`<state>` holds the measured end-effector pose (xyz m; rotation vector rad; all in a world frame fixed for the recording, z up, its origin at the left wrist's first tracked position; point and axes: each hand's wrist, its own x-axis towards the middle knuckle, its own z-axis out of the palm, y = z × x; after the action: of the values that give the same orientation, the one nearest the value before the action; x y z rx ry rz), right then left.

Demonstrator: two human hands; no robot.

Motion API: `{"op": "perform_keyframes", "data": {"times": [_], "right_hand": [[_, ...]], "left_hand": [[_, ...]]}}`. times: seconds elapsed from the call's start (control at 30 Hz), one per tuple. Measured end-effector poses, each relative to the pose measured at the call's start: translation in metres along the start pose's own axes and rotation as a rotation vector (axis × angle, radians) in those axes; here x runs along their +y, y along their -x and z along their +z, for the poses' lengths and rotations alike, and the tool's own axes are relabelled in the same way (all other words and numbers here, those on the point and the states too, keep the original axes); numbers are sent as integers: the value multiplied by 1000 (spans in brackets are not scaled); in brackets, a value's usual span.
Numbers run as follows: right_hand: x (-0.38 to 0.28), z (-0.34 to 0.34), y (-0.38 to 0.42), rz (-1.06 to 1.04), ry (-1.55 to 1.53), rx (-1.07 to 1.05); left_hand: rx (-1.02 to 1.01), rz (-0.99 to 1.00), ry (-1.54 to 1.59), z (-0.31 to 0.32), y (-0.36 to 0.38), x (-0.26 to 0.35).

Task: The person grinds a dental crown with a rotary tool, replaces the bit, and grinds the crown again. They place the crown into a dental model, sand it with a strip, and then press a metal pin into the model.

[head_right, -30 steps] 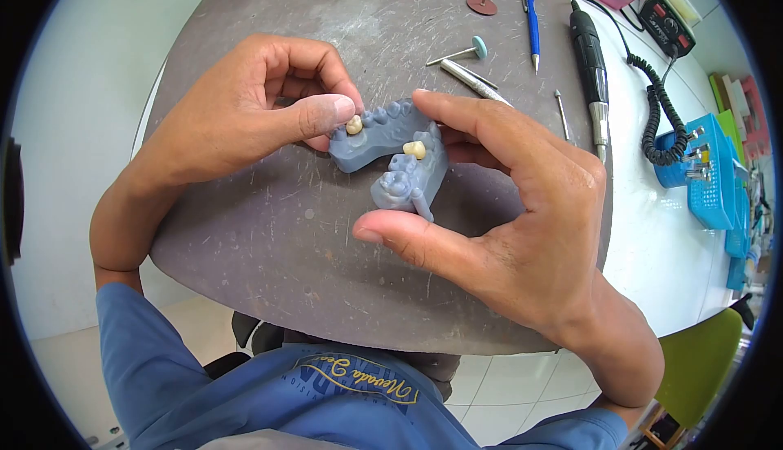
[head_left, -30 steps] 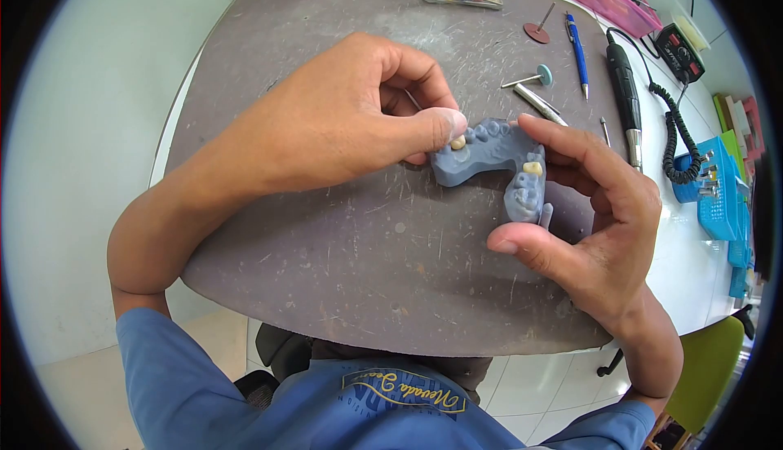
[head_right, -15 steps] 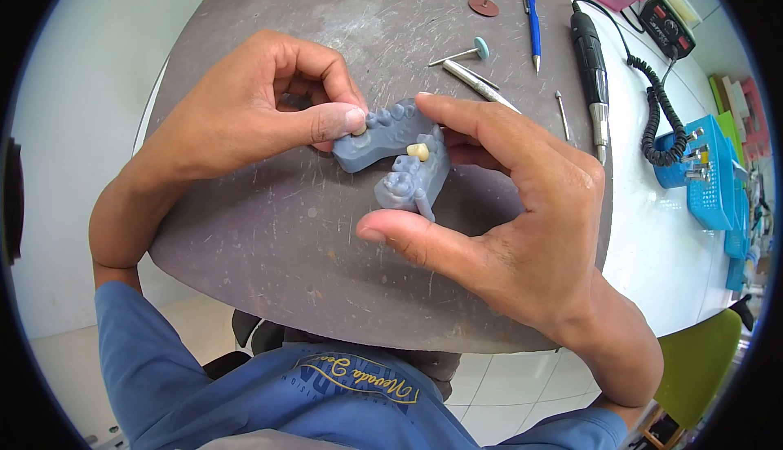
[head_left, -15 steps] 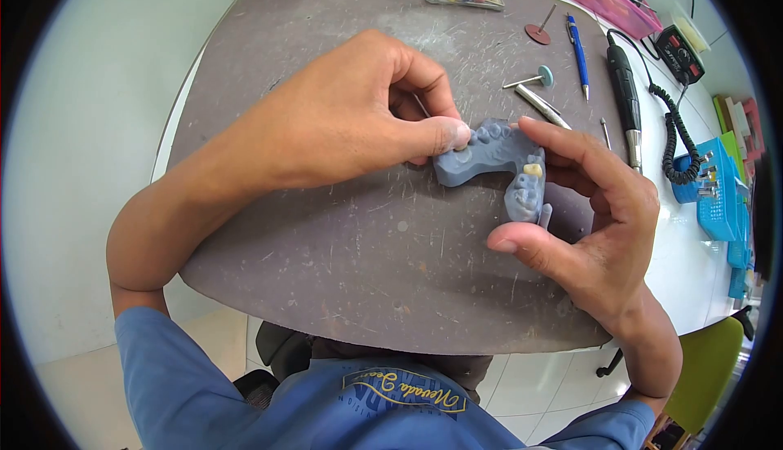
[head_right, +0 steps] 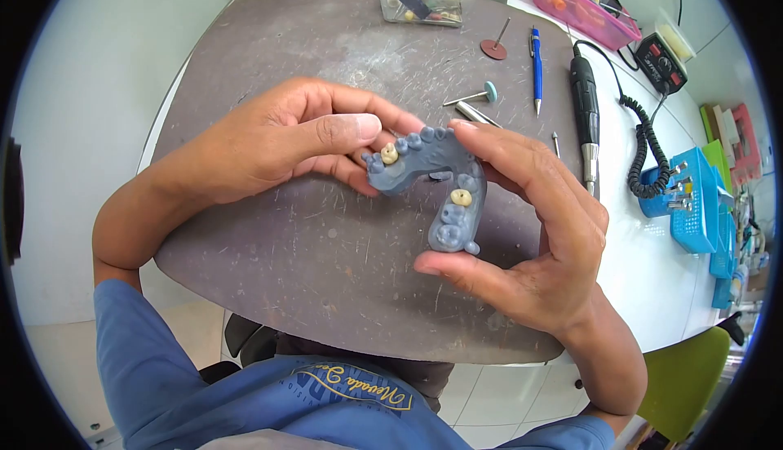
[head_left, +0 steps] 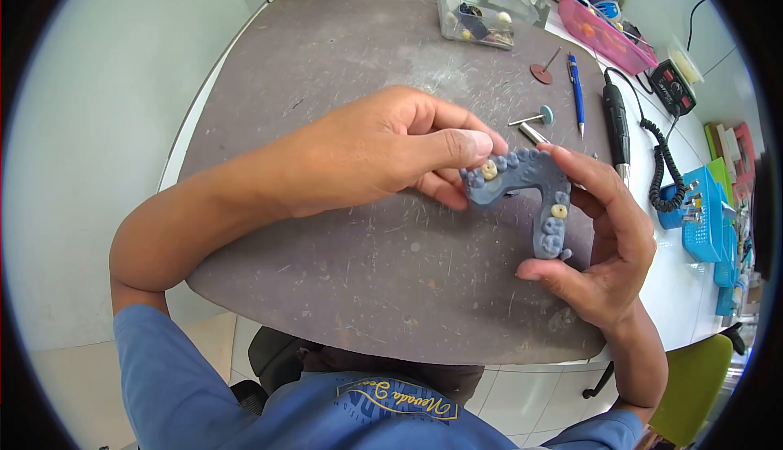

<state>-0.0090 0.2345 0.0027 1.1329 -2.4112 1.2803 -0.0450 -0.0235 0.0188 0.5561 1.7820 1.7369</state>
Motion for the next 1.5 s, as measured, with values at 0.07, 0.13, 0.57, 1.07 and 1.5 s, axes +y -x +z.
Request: {"op": "perform_keyframes", "data": {"times": [0.07,0.13,0.57,1.07,1.5], "right_hand": [[0,-2,0,-13,23,-12],[0,-2,0,-24,43,-25],[0,-6,-5,-62,179,-67],[-3,19,-22,217,439,33],[-3,4,-14,480,-290,179]], "left_hand": [[-53,-80,114,2,2,2],[-65,-78,89,3,4,3],[-21,-25,62,5,1,-7],[324,177,-107,-13,-2,-5],[363,244,-1000,-14,4,-2]]}}
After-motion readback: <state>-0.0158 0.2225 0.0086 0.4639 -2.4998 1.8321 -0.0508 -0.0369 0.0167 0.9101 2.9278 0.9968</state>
